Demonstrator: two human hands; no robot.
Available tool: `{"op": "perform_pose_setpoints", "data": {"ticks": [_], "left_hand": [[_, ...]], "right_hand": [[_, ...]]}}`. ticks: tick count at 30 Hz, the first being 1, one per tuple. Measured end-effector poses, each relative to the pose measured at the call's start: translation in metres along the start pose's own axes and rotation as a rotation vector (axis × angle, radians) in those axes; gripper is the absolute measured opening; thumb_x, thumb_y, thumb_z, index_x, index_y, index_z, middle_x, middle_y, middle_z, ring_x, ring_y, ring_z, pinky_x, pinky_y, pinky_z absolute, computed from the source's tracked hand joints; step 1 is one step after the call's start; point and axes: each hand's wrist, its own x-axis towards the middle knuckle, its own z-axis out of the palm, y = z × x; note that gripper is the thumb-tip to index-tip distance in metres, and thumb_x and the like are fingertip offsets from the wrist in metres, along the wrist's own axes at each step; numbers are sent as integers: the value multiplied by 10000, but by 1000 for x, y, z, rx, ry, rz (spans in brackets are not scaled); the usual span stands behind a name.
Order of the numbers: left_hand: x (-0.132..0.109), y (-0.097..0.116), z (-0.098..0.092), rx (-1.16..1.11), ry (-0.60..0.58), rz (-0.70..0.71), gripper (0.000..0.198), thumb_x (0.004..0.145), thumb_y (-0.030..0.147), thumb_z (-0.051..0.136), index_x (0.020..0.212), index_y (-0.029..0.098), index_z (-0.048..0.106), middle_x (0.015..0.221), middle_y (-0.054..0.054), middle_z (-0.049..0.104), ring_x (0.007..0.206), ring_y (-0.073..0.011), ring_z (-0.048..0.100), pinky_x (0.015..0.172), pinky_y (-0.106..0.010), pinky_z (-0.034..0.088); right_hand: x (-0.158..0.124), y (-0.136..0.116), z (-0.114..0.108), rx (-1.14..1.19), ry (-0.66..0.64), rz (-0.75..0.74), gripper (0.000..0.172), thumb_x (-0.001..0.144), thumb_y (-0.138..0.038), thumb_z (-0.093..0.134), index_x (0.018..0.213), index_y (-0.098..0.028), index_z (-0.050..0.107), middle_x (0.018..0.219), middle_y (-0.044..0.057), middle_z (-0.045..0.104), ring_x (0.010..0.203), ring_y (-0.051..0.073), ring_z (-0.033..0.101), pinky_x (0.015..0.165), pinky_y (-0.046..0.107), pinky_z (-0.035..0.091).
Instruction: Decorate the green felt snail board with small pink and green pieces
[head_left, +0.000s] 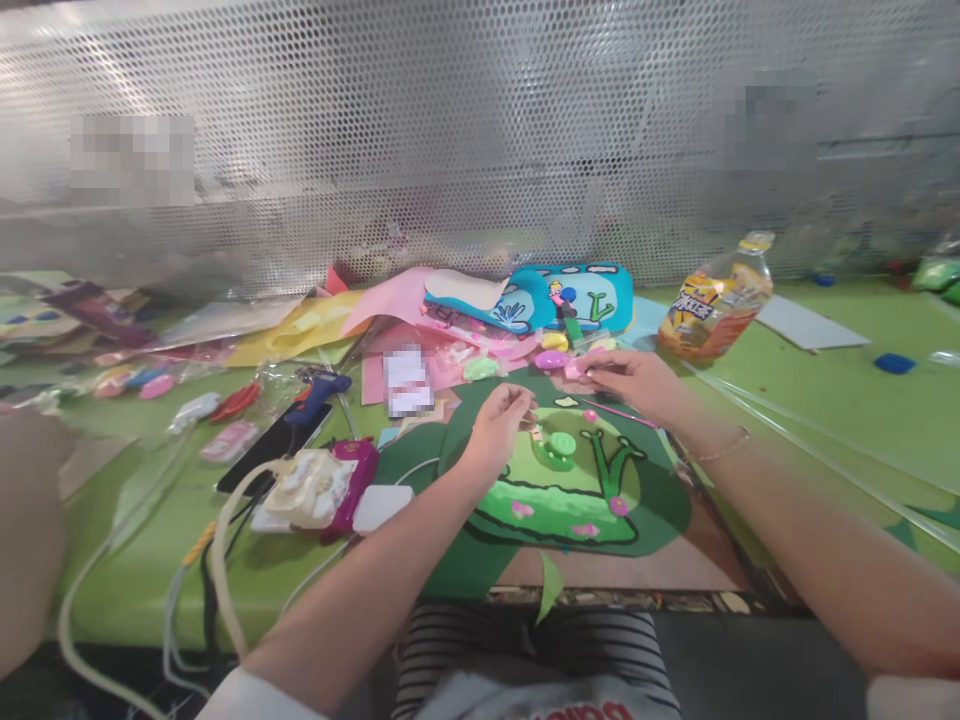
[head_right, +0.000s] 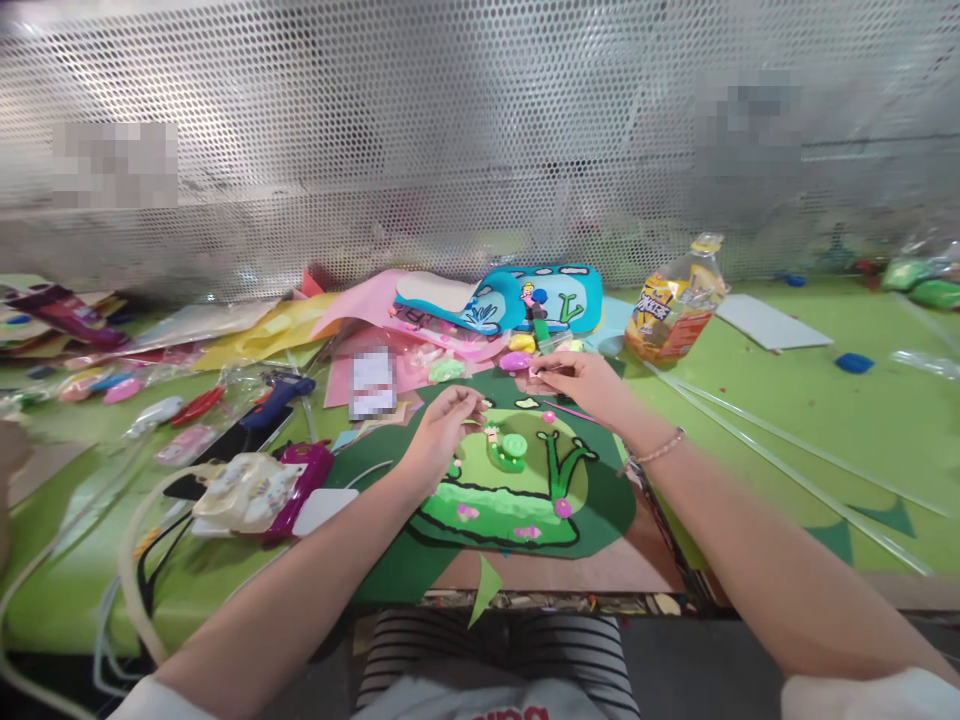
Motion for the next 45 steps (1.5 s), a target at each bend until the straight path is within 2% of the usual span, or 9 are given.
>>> {"op": "perform_pose_setpoints", "data": {"ticks": [6,11,16,22,28,34,39,41,45], "left_hand": [[1,-1,0,-9,-2,2,121,813,264,571,761,155,558,757,-10,569,649,-76,538,648,-199,471],[1,-1,1,-22,-4,-12,127,808,261,582,740,156,559,703,0,555,641,-77,537,641,-193,467],[1,0,0,-25,-2,-15,108,815,235,564,743,155,565,693,0,557,636,-77,538,629,-187,464],[0,1,1,-7,5,-18,112,821,228,546,739,154,564,685,3,551,629,-75,535,628,-186,461],[1,0,0,-1,-2,-3,122,828,220,532,731,153,565,680,1,550,634,-77,534,635,-192,457],[0,1,0,6,-7,-9,127,828,220,525,730,151,567,678,0,552,634,-78,534,635,-191,458],[0,1,0,1,-2,-15,126,805,251,567,726,153,568,678,-1,550,640,-85,533,630,-195,458],[0,1,0,-2,-2,-17,127,801,255,573,726,153,571,678,-3,550,640,-88,535,631,-202,459],[0,-1,1,-38,15,-21,123,781,256,587,713,155,572,666,-2,552,631,-91,535,617,-207,447]], "right_hand": [[-4,-8,6,25,13,45,328,731,-482,666,852,-178,693,780,46,700,704,166,640,679,302,524],[-2,0,7,59,26,31,496,713,-671,572,655,-178,548,513,-29,515,461,88,473,462,219,399],[-4,2,7,80,8,136,574,706,-680,575,467,-179,431,361,-44,393,327,54,348,344,203,277],[0,8,10,398,-33,246,446,476,-538,818,608,-148,646,590,42,667,511,129,612,549,266,542],[1,9,11,542,-59,229,370,435,-313,883,710,-165,685,826,67,737,822,199,696,787,311,561],[3,13,9,592,-14,267,369,486,-396,865,698,-149,689,667,23,682,610,94,635,600,192,547],[3,8,8,534,91,314,494,497,-566,798,489,-131,564,418,-34,494,334,10,388,284,126,300],[3,8,7,527,84,332,496,506,-569,794,483,-131,563,415,-28,497,328,11,388,277,129,294],[4,10,7,595,5,319,375,451,-412,873,612,-139,673,549,19,639,477,76,576,471,174,507]]}}
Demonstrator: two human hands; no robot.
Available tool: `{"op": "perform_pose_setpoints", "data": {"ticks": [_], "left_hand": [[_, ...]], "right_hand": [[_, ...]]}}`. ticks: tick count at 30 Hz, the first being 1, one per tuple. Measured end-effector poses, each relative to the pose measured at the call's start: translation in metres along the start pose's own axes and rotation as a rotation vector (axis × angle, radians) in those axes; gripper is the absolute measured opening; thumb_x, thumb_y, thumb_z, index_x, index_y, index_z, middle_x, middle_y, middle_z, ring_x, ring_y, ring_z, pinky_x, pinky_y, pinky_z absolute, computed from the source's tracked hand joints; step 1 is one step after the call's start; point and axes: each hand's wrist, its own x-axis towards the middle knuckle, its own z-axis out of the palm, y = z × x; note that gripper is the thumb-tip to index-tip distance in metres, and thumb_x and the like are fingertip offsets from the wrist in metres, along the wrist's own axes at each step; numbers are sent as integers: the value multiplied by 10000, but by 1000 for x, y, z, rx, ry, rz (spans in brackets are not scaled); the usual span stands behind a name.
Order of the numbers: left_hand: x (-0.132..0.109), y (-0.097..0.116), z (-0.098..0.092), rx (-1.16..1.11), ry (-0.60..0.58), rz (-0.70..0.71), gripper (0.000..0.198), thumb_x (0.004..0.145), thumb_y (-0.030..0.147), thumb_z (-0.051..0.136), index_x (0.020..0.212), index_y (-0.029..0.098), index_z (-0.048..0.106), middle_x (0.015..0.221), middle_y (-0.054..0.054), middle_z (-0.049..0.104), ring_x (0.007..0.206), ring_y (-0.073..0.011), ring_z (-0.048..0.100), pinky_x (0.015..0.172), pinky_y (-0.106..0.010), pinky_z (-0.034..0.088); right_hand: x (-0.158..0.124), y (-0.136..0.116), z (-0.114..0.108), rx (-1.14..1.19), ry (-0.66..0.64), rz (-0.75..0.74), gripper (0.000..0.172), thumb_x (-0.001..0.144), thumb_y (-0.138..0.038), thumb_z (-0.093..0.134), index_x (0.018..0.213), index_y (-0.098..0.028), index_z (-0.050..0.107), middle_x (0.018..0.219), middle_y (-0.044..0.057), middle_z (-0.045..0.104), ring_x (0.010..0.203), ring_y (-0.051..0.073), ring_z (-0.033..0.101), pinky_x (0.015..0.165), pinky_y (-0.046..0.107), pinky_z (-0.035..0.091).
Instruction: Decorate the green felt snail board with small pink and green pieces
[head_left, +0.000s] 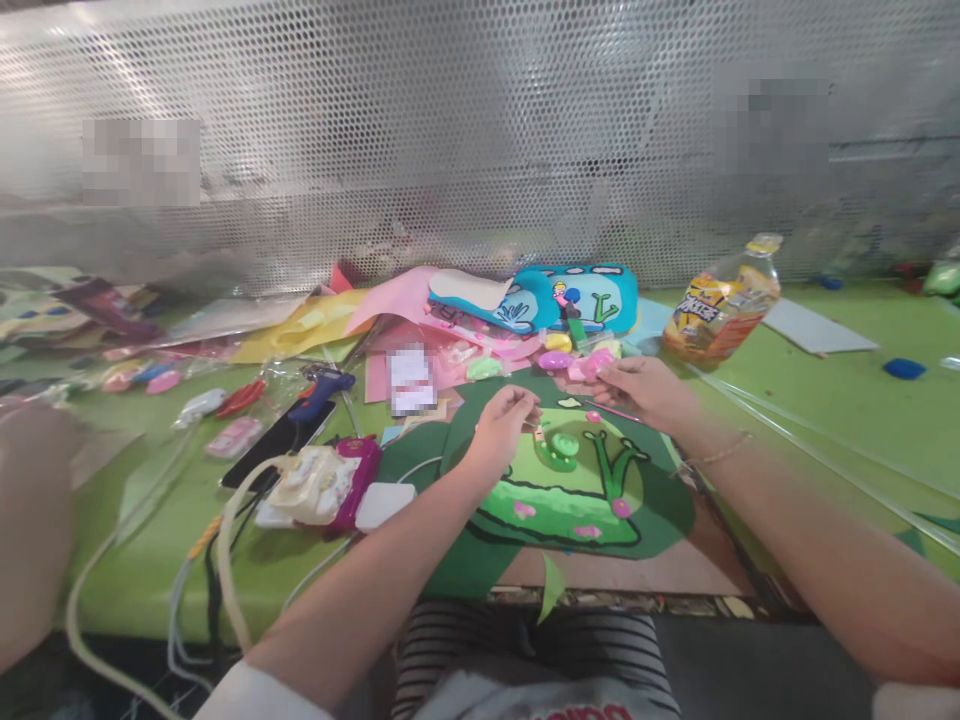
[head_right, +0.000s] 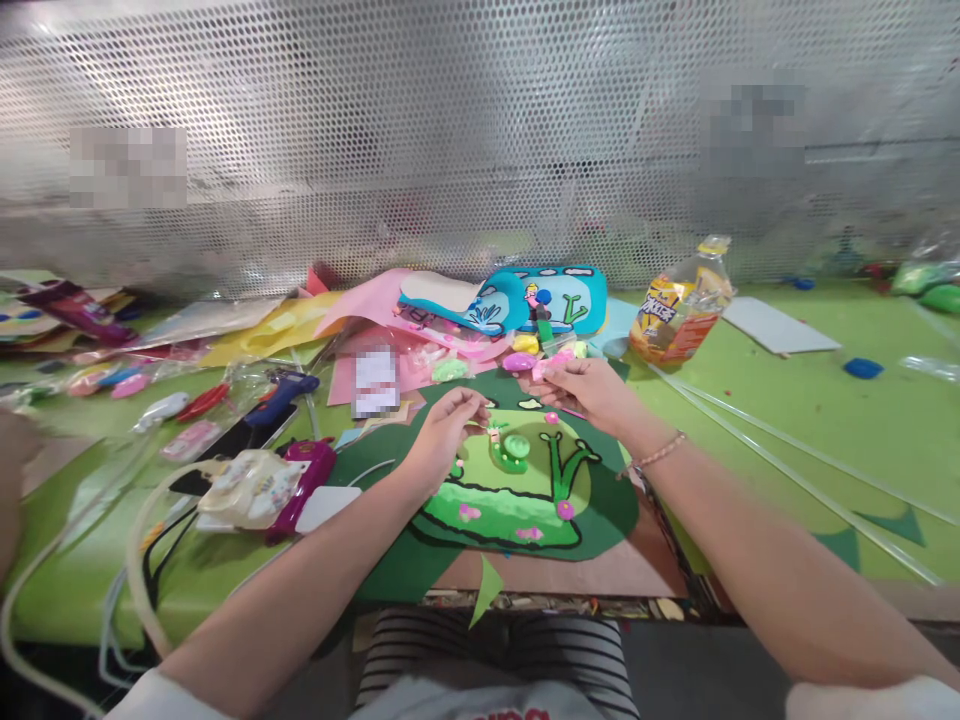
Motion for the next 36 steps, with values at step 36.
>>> {"op": "perform_pose_setpoints", "data": {"ticks": [36], "left_hand": [[5,8,-1,-461,165,-186,277,883,210,409,703,113,596,754,-105,669,756,-166,657,924,-348,455]], "right_hand": [[-10,0,13,-203,-112,-99,358,624,-442,762,812,-150,677,681,27,661,598,111,580,559,246,480]]}}
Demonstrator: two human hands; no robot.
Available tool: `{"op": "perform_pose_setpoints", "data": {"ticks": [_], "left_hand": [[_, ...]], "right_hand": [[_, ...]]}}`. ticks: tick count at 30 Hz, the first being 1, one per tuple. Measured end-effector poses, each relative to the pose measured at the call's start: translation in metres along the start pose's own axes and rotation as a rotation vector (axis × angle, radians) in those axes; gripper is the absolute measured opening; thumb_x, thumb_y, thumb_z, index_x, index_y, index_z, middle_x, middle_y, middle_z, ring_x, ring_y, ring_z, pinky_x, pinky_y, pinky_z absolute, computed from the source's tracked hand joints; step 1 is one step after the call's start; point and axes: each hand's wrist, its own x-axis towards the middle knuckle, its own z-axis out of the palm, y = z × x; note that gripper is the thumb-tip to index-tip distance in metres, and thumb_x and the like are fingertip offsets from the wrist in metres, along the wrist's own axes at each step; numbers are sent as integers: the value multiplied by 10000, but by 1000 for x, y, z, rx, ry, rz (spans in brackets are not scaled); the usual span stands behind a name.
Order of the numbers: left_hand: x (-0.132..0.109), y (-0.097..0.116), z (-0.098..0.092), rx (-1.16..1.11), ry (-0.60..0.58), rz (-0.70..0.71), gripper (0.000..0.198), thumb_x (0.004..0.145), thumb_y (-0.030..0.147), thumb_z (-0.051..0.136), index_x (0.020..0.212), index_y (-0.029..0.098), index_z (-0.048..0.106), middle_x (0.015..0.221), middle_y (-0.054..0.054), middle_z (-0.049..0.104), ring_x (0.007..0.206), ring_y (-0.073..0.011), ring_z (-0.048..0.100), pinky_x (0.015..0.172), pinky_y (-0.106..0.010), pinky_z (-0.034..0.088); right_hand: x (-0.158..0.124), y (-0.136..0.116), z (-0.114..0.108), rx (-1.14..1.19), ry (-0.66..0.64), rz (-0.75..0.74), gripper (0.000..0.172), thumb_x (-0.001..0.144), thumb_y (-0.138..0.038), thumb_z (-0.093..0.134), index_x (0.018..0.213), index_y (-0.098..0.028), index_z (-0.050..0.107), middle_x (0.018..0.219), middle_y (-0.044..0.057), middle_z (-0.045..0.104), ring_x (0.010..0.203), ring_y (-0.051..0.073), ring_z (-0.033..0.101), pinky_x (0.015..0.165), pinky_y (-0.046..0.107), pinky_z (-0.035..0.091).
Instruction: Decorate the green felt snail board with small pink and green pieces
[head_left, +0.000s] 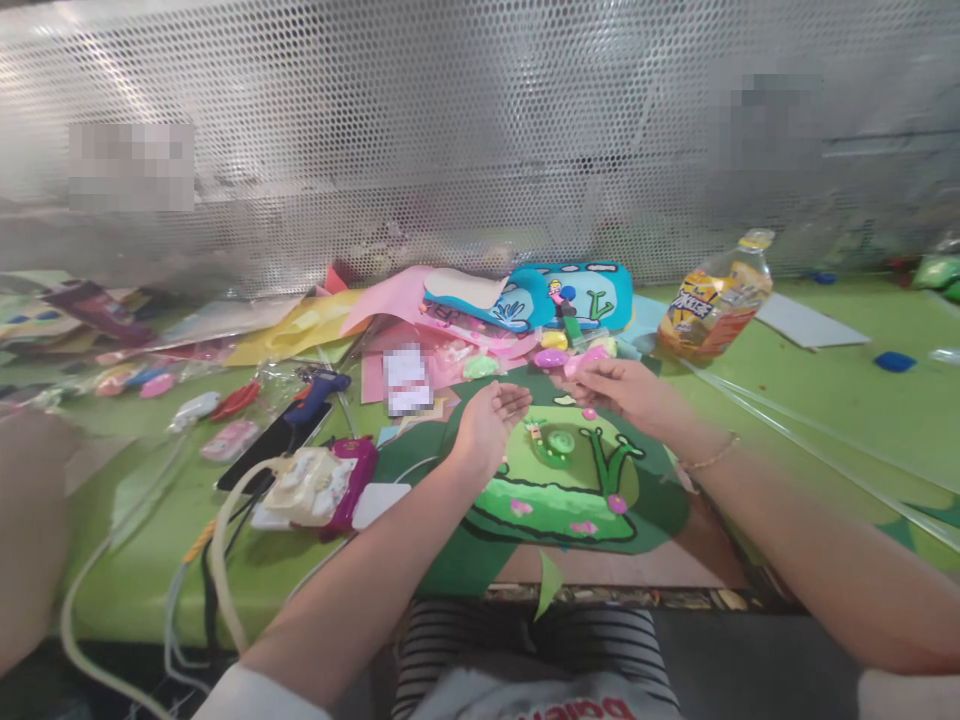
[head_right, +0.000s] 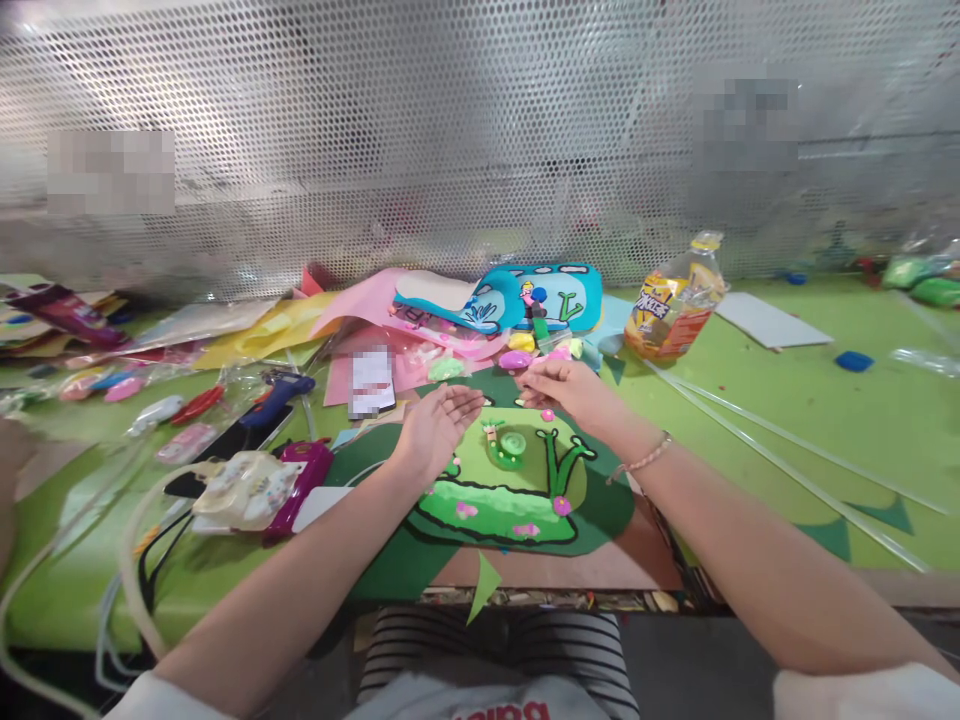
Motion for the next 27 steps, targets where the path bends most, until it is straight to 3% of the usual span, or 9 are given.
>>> {"op": "perform_pose_setpoints", "data": {"ticks": [3,5,11,15,23,27], "left_hand": [[1,1,0,-20,26,22,243,867,190,421,708,119,590,749,-96,672,753,-158,656,914,-341,465],[2,2,0,-30,47,40,230,860,178,420,710,121,586,757,-92,674,752,-151,656,906,-329,469],[5,3,-2,-36,67,88,201,844,170,434,716,125,582,771,-88,670,762,-142,654,900,-318,470],[6,4,-3,-55,92,105,200,846,178,428,715,131,572,779,-82,668,773,-137,653,904,-306,465],[6,4,-3,-43,98,100,175,824,149,429,718,126,566,762,-77,661,752,-133,648,882,-296,466],[7,3,-3,-13,90,116,137,811,157,444,727,140,550,763,-68,654,759,-135,640,860,-294,465]], "right_hand": [[0,-1,0,-13,40,4,369,695,-482,696,828,-138,678,443,-44,505,416,72,438,440,220,398],[-1,-2,-1,-41,51,5,382,703,-491,688,843,-135,678,384,-63,448,372,66,394,416,219,375],[1,4,-4,-33,-15,-24,358,560,-389,814,790,-161,661,749,37,688,659,130,614,589,256,493],[4,10,-7,-47,-9,-70,355,498,-309,856,737,-164,638,730,15,677,652,116,601,548,224,468],[2,5,-4,30,-12,25,405,625,-517,756,732,-141,653,564,-3,583,507,88,525,504,243,462],[1,3,-4,-19,-19,-17,401,612,-469,776,840,-164,653,716,23,653,648,126,601,612,272,497]]}}
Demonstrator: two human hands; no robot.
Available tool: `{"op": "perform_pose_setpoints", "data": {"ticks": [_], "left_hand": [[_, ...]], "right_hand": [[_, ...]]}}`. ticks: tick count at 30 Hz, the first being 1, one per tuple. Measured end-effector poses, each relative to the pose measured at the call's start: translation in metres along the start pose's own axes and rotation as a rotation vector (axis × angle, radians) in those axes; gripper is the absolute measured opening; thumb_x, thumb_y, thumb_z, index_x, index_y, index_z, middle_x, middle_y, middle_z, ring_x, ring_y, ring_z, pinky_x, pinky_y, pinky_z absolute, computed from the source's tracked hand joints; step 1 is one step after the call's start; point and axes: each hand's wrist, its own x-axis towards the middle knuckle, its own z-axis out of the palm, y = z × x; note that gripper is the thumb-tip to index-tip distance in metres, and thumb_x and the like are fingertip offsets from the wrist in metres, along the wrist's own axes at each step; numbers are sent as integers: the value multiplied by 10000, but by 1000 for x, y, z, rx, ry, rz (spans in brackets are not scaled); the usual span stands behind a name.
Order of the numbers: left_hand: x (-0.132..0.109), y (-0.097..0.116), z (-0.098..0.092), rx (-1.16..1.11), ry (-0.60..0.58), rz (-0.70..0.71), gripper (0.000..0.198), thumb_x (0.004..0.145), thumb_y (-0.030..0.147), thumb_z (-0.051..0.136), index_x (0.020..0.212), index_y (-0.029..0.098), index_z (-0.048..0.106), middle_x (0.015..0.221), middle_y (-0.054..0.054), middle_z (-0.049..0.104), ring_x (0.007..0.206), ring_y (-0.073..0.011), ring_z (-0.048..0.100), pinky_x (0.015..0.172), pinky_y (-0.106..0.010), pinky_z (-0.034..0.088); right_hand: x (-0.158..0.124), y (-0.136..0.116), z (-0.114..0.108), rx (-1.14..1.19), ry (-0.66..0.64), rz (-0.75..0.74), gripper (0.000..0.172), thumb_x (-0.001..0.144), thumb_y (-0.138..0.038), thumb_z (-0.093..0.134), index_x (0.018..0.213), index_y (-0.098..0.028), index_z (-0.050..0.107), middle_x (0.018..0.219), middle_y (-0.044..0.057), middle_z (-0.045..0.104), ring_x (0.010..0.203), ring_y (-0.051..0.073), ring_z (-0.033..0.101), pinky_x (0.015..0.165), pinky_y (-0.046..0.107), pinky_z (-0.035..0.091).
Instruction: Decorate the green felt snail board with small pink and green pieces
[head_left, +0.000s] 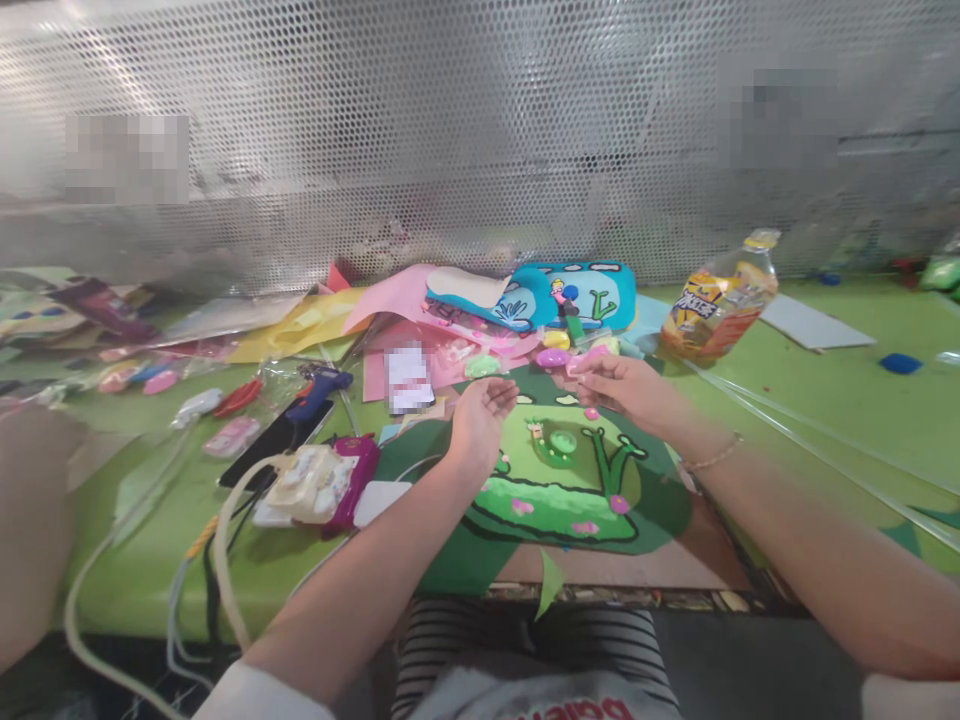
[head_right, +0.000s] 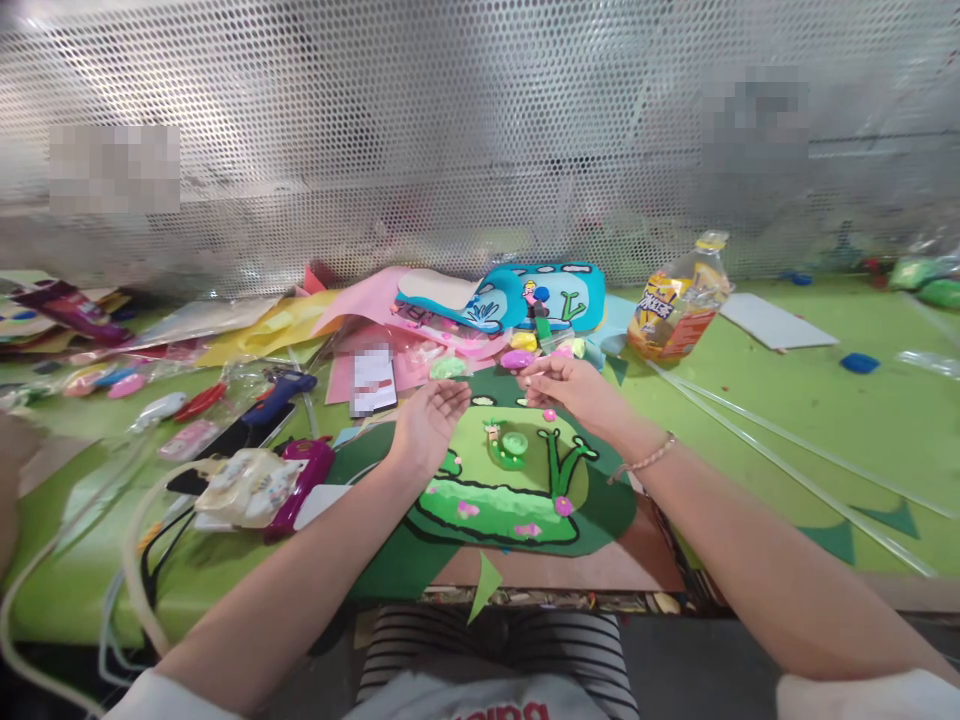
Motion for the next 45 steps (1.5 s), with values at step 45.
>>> {"op": "perform_pose_setpoints", "data": {"ticks": [45], "left_hand": [[-12,-13,-7,973,-431,429,29,782,193,594,810,197,602,782,-40,672,748,-166,635,691,-247,472]], "right_hand": [[-11,-3,26,-190,-211,-35,244,670,-380,717,775,-167,659,716,19,693,674,160,667,697,304,542]]}}
